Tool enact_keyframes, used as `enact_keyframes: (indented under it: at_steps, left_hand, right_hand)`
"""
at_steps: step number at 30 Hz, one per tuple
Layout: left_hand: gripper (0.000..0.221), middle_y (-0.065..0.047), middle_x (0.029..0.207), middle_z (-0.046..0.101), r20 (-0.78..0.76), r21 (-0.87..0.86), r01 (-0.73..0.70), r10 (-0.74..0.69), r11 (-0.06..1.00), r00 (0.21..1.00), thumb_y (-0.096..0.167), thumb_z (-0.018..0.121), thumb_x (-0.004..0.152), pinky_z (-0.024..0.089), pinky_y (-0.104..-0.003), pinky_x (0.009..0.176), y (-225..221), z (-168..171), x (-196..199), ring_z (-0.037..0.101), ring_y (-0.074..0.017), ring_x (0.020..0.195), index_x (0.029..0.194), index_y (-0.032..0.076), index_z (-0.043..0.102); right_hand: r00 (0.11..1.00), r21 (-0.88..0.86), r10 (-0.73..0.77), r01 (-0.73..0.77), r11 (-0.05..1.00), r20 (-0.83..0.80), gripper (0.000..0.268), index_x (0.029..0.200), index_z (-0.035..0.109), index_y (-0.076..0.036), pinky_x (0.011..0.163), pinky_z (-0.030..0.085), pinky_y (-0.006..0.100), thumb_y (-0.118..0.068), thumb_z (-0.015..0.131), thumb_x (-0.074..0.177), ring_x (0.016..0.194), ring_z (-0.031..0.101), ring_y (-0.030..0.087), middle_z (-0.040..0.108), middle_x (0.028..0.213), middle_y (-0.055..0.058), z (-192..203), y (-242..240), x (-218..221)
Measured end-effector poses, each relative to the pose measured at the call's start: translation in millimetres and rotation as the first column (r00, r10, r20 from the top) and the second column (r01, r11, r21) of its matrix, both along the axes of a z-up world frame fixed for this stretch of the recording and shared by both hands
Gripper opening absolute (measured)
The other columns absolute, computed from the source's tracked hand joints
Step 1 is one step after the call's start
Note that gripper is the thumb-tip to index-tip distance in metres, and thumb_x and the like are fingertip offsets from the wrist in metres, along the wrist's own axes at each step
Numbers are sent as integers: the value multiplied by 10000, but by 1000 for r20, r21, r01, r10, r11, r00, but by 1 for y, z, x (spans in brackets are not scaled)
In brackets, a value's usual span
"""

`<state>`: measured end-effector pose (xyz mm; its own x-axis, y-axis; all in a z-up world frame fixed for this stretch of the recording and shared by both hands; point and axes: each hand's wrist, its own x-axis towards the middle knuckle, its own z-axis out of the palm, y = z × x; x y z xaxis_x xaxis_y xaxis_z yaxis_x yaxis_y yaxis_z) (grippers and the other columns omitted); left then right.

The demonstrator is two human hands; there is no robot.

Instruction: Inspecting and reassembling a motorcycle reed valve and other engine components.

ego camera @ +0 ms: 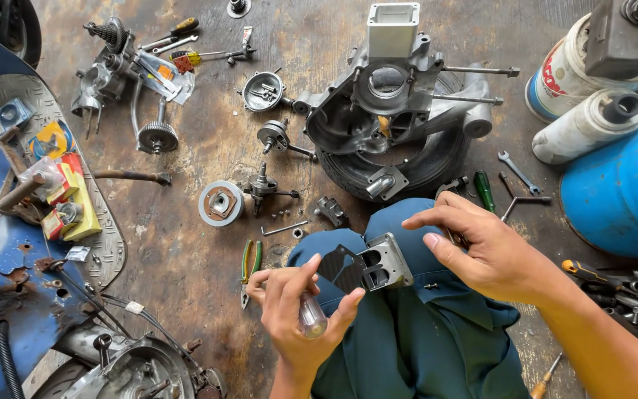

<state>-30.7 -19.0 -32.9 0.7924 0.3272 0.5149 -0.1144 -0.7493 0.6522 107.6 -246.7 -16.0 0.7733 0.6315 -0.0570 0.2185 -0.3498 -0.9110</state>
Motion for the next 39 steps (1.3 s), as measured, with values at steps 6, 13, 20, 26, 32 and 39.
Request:
enact_keyframes:
  at_steps: [6, 13, 20, 26, 32, 39]
  left_hand:
    - [499, 25, 762, 532, -123, 156, 203, -185, 967, 975, 394, 921, 687, 315, -454, 983, 11, 15, 11, 485, -154, 709, 1072, 113, 775]
    - [457, 37, 735, 514, -170, 255, 368, -333, 894, 927, 453, 866, 758, 327, -440, 959, 22, 26, 34, 483, -132, 668, 1103, 167, 776]
    - [457, 19, 773, 525, -197, 334, 406, -358, 850, 913, 504, 833, 771, 343, -435, 930, 24, 27, 45, 507, -169, 714, 1071, 163, 778]
    - [472, 4, 803, 552, -223, 326, 430, -373, 842, 901, 493, 855, 724, 357, -444, 902, 24, 30, 48, 525, -196, 737, 1023, 139, 767]
    - [478, 1, 825, 556, -261, 322, 441, -369, 838, 892, 459, 874, 706, 356, -453, 912, 24, 28, 47, 535, -201, 778, 1041, 137, 764]
    - [485, -8, 856, 557, -271, 298, 447, -374, 844, 887, 461, 870, 705, 353, -456, 922, 26, 26, 45, 528, -205, 788, 1040, 130, 754]
  right_hand:
    - [1000, -40, 14, -14, 999, 17, 297, 1140, 771, -124, 534, 411, 255, -85, 623, 885, 632, 502, 110, 580, 880, -7, 3, 1, -1]
    - [999, -39, 35, -34, 999, 11, 330, 1148, 760, -123, 542, 412, 260, -47, 613, 862, 649, 510, 119, 580, 886, -1, 7, 0, -1]
    - [992, -67, 102, -97, 993, 75, 334, 1155, 752, -146, 582, 447, 284, -80, 655, 842, 659, 517, 154, 589, 857, 12, 4, -5, 0]
    - [953, -95, 221, -205, 974, 207, 430, 1177, 739, -191, 519, 439, 312, -81, 709, 762, 582, 501, 177, 589, 849, 14, 0, -5, -1]
    - [872, -191, 314, -258, 947, 375, 440, 1154, 741, -221, 430, 423, 363, -122, 755, 726, 477, 512, 210, 569, 827, 27, 3, -4, -7]
    - [757, -284, 374, -255, 924, 536, 499, 1203, 684, -200, 451, 443, 353, -164, 757, 710, 520, 513, 225, 548, 839, 48, 1, -1, -12]
